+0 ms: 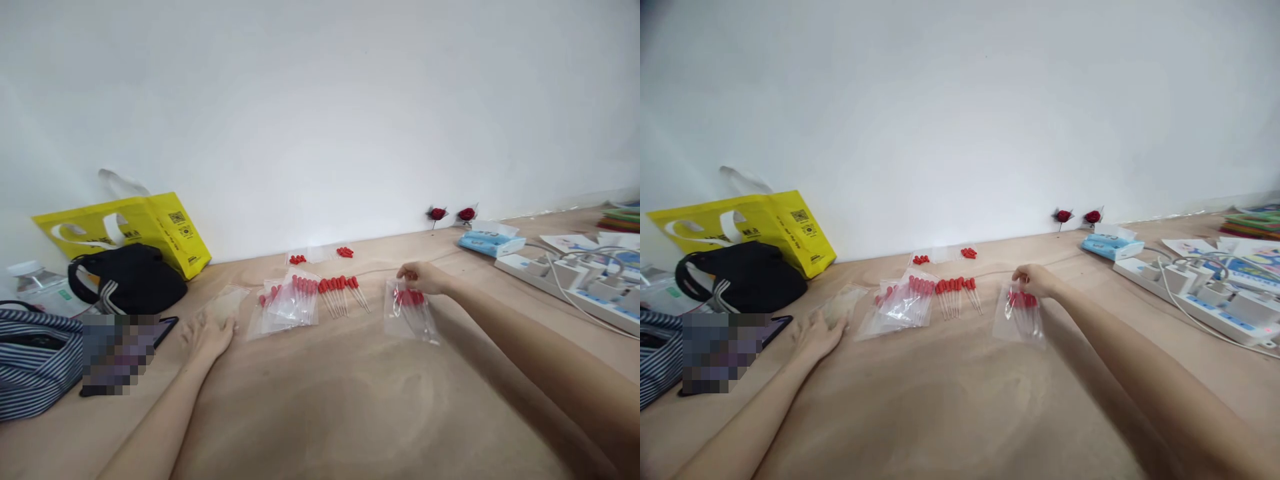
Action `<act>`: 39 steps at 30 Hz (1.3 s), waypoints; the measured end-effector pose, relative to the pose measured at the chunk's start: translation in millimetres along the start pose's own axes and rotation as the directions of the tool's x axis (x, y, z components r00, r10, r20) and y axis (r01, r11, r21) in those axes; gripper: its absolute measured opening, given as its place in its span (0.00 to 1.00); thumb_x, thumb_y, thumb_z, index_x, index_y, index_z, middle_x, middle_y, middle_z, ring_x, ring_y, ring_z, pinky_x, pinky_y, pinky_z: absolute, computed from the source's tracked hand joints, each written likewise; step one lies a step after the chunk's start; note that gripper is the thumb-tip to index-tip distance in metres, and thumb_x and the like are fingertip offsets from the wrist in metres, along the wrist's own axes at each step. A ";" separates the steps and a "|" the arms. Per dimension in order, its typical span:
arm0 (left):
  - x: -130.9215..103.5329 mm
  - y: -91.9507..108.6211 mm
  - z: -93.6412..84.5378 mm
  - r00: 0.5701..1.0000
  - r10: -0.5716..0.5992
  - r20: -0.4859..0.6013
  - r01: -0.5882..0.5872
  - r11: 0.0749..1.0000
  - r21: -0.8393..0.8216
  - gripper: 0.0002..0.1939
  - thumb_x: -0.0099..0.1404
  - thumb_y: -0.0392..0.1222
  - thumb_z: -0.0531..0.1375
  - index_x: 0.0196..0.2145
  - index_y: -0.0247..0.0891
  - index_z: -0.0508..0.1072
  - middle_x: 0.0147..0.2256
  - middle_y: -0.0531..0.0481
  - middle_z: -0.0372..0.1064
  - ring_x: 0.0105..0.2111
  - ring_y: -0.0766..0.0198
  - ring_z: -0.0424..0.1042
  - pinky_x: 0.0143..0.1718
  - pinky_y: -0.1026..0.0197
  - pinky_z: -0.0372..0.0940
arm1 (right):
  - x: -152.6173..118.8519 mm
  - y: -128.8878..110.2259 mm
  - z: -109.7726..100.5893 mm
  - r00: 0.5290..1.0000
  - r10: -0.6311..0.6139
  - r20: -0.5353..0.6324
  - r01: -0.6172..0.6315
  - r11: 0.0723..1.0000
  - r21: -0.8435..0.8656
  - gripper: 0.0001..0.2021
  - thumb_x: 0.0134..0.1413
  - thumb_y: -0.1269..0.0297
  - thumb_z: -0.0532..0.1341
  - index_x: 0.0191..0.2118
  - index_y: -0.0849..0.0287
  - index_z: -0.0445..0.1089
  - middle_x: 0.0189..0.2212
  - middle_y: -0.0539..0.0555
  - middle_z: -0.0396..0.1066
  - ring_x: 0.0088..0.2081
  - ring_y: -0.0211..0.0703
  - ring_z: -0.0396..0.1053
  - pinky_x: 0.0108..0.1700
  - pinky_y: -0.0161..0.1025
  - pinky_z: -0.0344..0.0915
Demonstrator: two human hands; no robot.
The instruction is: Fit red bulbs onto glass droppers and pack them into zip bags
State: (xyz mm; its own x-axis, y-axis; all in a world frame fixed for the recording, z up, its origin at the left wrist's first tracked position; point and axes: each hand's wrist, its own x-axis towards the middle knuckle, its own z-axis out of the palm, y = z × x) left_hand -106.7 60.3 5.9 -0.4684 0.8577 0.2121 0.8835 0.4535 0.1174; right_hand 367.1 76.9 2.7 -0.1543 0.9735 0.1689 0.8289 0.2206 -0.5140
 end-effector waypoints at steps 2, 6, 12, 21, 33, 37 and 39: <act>5.8 -4.5 7.5 0.999 -0.001 0.053 -0.001 0.999 0.042 0.35 0.60 0.54 0.44 0.54 0.19 0.56 0.54 0.24 0.49 0.54 0.36 0.50 0.49 0.43 0.52 | 23.8 4.9 0.8 0.998 -0.030 -0.063 0.026 0.997 -0.074 0.12 0.37 0.76 0.56 0.32 0.61 0.69 0.23 0.49 0.68 0.26 0.35 0.64 0.30 0.30 0.59; 9.4 -6.5 14.3 0.998 0.034 0.047 -0.037 0.997 0.075 0.28 0.60 0.48 0.44 0.48 0.22 0.65 0.50 0.25 0.57 0.51 0.37 0.56 0.47 0.43 0.54 | 52.3 4.9 16.3 0.986 -0.057 -0.155 0.035 0.989 -0.140 0.13 0.38 0.78 0.54 0.31 0.59 0.70 0.25 0.50 0.69 0.29 0.37 0.65 0.35 0.31 0.59; 5.2 -13.0 6.8 0.997 0.070 -0.014 -0.069 0.996 0.053 0.22 0.62 0.41 0.44 0.46 0.30 0.69 0.52 0.33 0.59 0.52 0.38 0.55 0.47 0.39 0.52 | 41.1 -0.9 39.1 0.923 -0.092 -0.374 0.019 0.981 -0.194 0.11 0.45 0.73 0.54 0.36 0.61 0.69 0.38 0.59 0.67 0.43 0.48 0.62 0.44 0.42 0.57; -83.3 55.2 -33.6 0.464 0.651 -0.600 -0.832 0.553 -0.043 0.21 0.63 0.40 0.44 0.52 0.33 0.63 0.52 0.41 0.61 0.56 0.53 0.52 0.56 0.44 0.45 | -69.7 -34.5 60.8 0.787 -0.410 -0.461 0.427 0.901 -0.073 0.10 0.50 0.72 0.52 0.39 0.57 0.64 0.34 0.55 0.64 0.36 0.41 0.65 0.38 0.38 0.63; -142.5 76.9 -30.5 0.145 0.989 0.000 -0.808 0.118 -0.578 0.22 0.64 0.44 0.49 0.55 0.43 0.57 0.57 0.47 0.53 0.57 0.58 0.49 0.56 0.49 0.50 | -97.4 -74.6 38.0 0.816 -0.575 -0.059 0.578 0.813 0.070 0.12 0.51 0.56 0.56 0.36 0.57 0.70 0.28 0.53 0.65 0.33 0.41 0.62 0.37 0.39 0.58; -141.5 65.4 -31.7 0.053 0.999 0.011 -0.780 0.048 -0.623 0.19 0.63 0.46 0.51 0.52 0.44 0.62 0.53 0.47 0.60 0.54 0.57 0.57 0.56 0.48 0.48 | -99.1 -77.7 41.0 0.819 -0.563 0.110 0.561 0.826 0.048 0.27 0.38 0.46 0.62 0.45 0.54 0.66 0.26 0.51 0.64 0.32 0.42 0.61 0.36 0.39 0.54; -147.1 61.6 -33.8 0.026 0.999 -0.026 -0.767 0.003 -0.641 0.19 0.61 0.48 0.52 0.50 0.43 0.64 0.48 0.47 0.66 0.51 0.57 0.62 0.56 0.47 0.47 | -95.9 -76.0 45.3 0.858 -0.506 0.086 0.506 0.862 0.023 0.34 0.36 0.45 0.63 0.51 0.55 0.61 0.29 0.52 0.66 0.33 0.42 0.62 0.37 0.39 0.54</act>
State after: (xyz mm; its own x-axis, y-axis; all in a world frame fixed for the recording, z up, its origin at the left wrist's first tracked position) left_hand 16.4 -46.2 14.7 0.8708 0.4688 0.1483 0.3589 -0.8122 0.4599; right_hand 294.7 -30.5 -12.6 -0.5981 0.7291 0.3328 0.6242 0.6842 -0.3772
